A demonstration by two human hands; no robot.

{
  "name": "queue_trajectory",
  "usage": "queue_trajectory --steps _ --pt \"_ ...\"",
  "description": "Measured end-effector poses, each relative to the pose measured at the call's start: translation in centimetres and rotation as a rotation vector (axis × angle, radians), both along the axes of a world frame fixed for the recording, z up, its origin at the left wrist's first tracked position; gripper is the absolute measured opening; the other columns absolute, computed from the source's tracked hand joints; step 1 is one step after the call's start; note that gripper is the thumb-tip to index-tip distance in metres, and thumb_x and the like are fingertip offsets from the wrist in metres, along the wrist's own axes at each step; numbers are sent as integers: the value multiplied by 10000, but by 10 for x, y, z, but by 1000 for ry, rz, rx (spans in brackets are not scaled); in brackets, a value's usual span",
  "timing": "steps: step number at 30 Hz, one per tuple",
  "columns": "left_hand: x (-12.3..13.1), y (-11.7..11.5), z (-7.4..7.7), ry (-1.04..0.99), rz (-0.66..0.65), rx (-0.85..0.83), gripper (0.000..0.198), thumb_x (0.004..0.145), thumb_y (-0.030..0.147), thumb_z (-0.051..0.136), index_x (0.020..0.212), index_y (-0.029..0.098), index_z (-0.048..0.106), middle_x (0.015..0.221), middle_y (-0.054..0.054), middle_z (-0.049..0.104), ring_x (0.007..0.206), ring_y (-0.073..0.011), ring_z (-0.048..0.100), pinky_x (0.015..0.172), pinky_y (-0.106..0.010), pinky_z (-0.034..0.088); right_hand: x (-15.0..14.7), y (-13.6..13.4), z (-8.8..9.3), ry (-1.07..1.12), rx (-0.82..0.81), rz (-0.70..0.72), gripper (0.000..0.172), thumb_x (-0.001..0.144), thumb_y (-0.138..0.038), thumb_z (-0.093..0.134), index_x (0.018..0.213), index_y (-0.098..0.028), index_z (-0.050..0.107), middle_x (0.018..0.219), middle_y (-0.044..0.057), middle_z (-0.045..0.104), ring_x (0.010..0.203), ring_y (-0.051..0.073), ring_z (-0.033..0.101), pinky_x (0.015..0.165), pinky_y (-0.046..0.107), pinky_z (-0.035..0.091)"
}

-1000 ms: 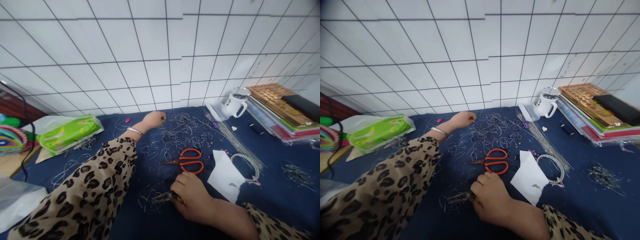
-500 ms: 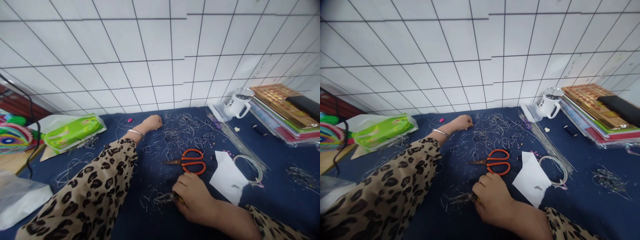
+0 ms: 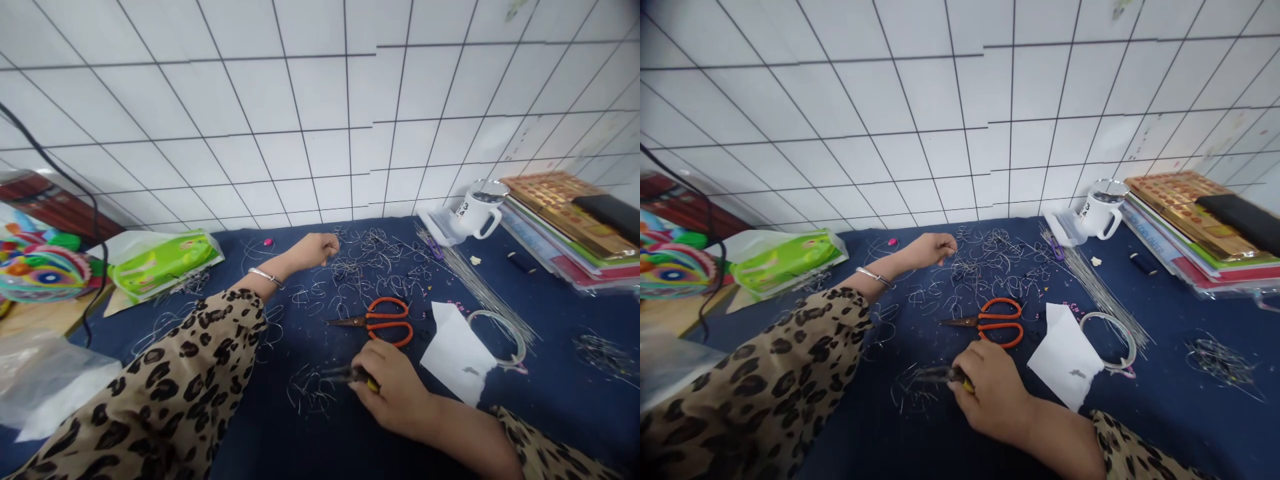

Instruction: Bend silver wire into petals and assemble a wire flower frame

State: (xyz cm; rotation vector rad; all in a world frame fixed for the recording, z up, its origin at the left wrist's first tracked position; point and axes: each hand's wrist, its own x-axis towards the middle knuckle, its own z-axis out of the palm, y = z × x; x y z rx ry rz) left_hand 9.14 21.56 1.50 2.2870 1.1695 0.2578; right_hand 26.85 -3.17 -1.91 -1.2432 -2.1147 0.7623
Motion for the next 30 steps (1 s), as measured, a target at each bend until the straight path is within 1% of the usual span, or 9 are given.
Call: queue_trajectory --steps 2,6,8,12,16,21,23,26,30 --pt "1 -16 8 -20 -43 -27 150 798 164 463 822 181 610 698 -28 626 582 -116 588 569 -234 421 2 2 5 139 -62 -99 63 817 -247 513 836 -187 522 780 17 533 719 146 488 671 273 393" --pt "6 -58 22 -62 -125 -77 167 818 169 470 877 199 623 767 -30 649 644 -112 595 587 -223 436 10 9 16 346 -271 -333 192 882 -352 452 805 -190 521 657 -31 456 590 107 432 567 231 370" --pt "9 -82 26 -107 -195 -88 146 828 183 483 875 203 620 785 -24 647 647 -107 587 593 -222 438 14 13 18 384 -266 -396 212 871 -384 476 844 -187 548 650 -38 457 586 102 425 564 226 361" --pt "18 -124 31 -135 -259 -94 137 814 155 502 865 213 616 816 -8 657 702 -119 597 617 -229 445 19 16 16 397 -245 -382 249 850 -426 504 871 -187 569 679 -35 503 604 105 447 588 235 367" --pt "26 -150 32 -178 -293 -121 132 827 181 521 904 211 624 842 -17 664 728 -128 611 647 -244 463 18 13 15 325 -213 -325 228 825 -400 528 818 -173 552 703 -22 515 639 119 463 606 249 359" --pt "25 -171 24 -393 -119 -328 85 828 223 550 891 200 602 756 -10 633 623 -102 574 568 -226 444 16 6 17 388 -154 -310 194 836 -371 502 784 -184 509 655 -43 447 593 104 414 578 238 337" --pt "20 -180 16 -499 9 -459 127 813 284 595 896 188 605 713 -10 620 595 -97 558 531 -217 426 15 3 17 428 -138 -305 184 844 -363 497 798 -185 511 637 -51 432 573 98 403 569 232 336" --pt "11 -194 2 -626 166 -668 190 794 346 628 877 175 614 813 -42 656 565 -80 548 482 -202 401 12 -1 17 454 -99 -320 183 847 -358 499 779 -188 502 631 -53 422 564 94 399 566 230 339" --pt "3 -210 -12 -744 268 -765 200 759 327 678 867 168 624 796 -40 661 525 -64 528 460 -186 386 8 -5 15 442 -91 -318 178 848 -359 504 794 -189 510 660 -43 457 583 97 423 583 231 359"
